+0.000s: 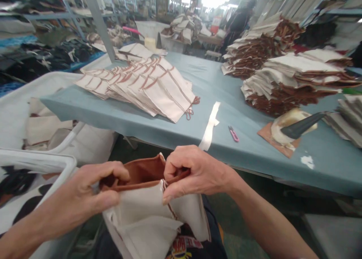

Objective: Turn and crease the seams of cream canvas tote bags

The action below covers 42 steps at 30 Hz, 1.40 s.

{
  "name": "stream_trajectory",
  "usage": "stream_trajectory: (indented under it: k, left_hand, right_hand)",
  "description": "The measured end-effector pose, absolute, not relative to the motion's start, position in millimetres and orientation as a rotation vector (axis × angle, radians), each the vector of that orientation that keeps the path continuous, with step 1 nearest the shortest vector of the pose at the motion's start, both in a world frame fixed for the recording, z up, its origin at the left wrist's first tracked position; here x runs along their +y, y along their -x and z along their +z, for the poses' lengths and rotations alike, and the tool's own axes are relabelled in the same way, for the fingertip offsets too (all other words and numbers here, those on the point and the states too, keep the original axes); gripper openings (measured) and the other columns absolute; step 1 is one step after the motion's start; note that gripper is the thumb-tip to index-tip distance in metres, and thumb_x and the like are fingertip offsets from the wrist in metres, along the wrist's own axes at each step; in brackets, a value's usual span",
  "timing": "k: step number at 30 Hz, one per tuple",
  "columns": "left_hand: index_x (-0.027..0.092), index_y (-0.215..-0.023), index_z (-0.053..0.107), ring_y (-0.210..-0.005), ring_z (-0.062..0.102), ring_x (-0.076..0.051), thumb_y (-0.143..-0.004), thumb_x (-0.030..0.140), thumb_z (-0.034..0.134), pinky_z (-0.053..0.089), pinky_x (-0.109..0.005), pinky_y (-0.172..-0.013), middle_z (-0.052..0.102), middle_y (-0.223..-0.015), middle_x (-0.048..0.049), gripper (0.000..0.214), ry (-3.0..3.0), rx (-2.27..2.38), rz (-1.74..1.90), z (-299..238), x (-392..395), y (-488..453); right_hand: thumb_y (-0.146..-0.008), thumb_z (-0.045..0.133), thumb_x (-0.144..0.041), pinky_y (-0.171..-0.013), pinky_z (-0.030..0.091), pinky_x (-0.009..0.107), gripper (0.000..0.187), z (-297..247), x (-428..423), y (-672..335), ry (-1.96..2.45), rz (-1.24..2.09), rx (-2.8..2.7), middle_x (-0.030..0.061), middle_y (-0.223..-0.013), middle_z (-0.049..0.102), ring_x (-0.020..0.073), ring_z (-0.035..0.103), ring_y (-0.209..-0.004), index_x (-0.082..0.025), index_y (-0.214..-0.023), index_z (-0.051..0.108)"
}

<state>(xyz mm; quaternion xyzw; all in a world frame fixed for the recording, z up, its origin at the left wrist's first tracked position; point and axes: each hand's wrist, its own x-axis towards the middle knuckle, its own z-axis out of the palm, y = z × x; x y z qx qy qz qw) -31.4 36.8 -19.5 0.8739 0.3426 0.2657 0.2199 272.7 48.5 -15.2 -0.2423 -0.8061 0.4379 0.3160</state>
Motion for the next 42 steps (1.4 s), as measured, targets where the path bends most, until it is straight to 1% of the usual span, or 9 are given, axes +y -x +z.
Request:
stream_trajectory:
  k: [2, 4, 7, 13, 19, 23, 29, 34, 42]
  left_hand:
    - [0.026, -0.103, 0.073, -0.075, 0.075, -0.015, -0.095, 0.025, 0.063, 0.056, -0.02, -0.065, 0.081, -0.09, 0.0056, 0.013, -2.454, 0.887, 0.749, -13.0, 36.9, 19.6]
    - [0.028, -0.106, 0.075, -0.081, 0.079, -0.017, -0.093, 0.024, 0.068, 0.059, -0.021, -0.072, 0.084, -0.094, 0.0049, 0.015, -2.49, 0.827, 0.78, -5.1, 35.3, 5.9]
    - [0.025, -0.092, 0.072, -0.076, 0.079, -0.016, -0.095, 0.017, 0.057, 0.059, -0.023, -0.076, 0.083, -0.086, 0.0043, 0.017, -2.5, 0.755, 0.753, 4.3, 33.2, -14.0]
    - [0.021, -0.078, 0.067, -0.056, 0.064, -0.009, -0.101, 0.015, 0.047, 0.046, -0.019, -0.057, 0.068, -0.066, 0.0059, 0.032, -2.333, 0.736, 0.671, -0.3, 34.1, -30.7]
    - [0.021, -0.076, 0.061, -0.054, 0.056, -0.009, -0.104, 0.016, 0.045, 0.04, -0.02, -0.054, 0.058, -0.063, 0.0068, 0.032, -2.21, 0.806, 0.704, -16.8, 30.7, -29.3]
    - [0.021, -0.079, 0.063, -0.055, 0.057, -0.01, -0.107, 0.018, 0.044, 0.041, -0.02, -0.055, 0.058, -0.065, 0.0064, 0.033, -2.213, 0.785, 0.63, -16.8, 31.9, -25.7]
    - [0.022, -0.088, 0.067, -0.063, 0.063, -0.011, -0.108, 0.016, 0.046, 0.043, -0.022, -0.061, 0.068, -0.073, 0.0068, 0.03, -2.262, 0.747, 0.543, -10.2, 35.4, -18.9]
    - [0.022, -0.084, 0.066, -0.061, 0.06, -0.012, -0.111, 0.022, 0.045, 0.041, -0.025, -0.058, 0.064, -0.068, 0.0062, 0.034, -2.281, 0.803, 0.455, -7.7, 35.9, -19.2]
    - [0.021, -0.073, 0.061, -0.057, 0.055, -0.013, -0.112, 0.031, 0.042, 0.04, -0.024, -0.054, 0.061, -0.065, 0.004, 0.044, -2.085, 0.822, 0.451, -2.5, 31.2, -22.9]
  right_hand:
    - [-0.1, 0.08, -0.067, -0.062, 0.031, 0.027, 0.059, -14.0, 47.9, -270.0, 0.624, 1.159, -2.138, -0.0074, -0.066, 0.055, 0.0082, 0.043, -0.061, -0.02, -0.073, 0.057]
    - [-0.101, 0.079, -0.066, -0.061, 0.033, 0.026, 0.058, -14.2, 47.5, -266.7, 0.616, 1.188, -2.143, -0.0065, -0.068, 0.057, 0.0082, 0.046, -0.061, -0.02, -0.074, 0.058]
    - [-0.101, 0.08, -0.064, -0.058, 0.031, 0.025, 0.056, -14.3, 47.3, -263.9, 0.589, 1.225, -2.135, -0.0069, -0.069, 0.056, 0.0076, 0.044, -0.06, -0.02, -0.074, 0.058]
    - [-0.1, 0.083, -0.059, -0.061, 0.034, 0.024, 0.056, -18.7, 47.5, -265.3, 0.584, 1.274, -2.039, -0.0072, -0.071, 0.053, 0.0077, 0.045, -0.064, -0.02, -0.073, 0.054]
    - [-0.098, 0.08, -0.065, -0.06, 0.034, 0.024, 0.055, -38.6, 45.5, -261.9, 0.666, 1.467, -1.955, -0.0072, -0.071, 0.05, 0.0093, 0.042, -0.065, -0.02, -0.078, 0.056]
    - [-0.101, 0.078, -0.062, -0.061, 0.037, 0.024, 0.049, -48.0, 42.3, -262.2, 0.687, 1.514, -1.902, -0.0054, -0.075, 0.058, 0.0099, 0.047, -0.067, -0.018, -0.085, 0.063]
    - [-0.102, 0.075, -0.05, -0.064, 0.041, 0.023, 0.038, -51.2, 44.7, -265.7, 0.633, 1.521, -1.901, -0.0037, -0.077, 0.063, 0.0106, 0.053, -0.07, -0.017, -0.086, 0.066]
    - [-0.093, 0.071, -0.03, -0.059, 0.036, 0.023, 0.022, -42.1, 41.5, -261.1, 0.712, 1.374, -1.915, -0.0065, -0.07, 0.056, 0.0091, 0.047, -0.063, -0.02, -0.077, 0.06]
    - [-0.08, 0.063, -0.021, -0.062, 0.031, 0.027, 0.024, -38.5, 20.6, -240.5, 0.825, 0.89, -1.929, -0.0109, -0.059, 0.04, 0.0068, 0.033, -0.054, -0.023, -0.066, 0.043]
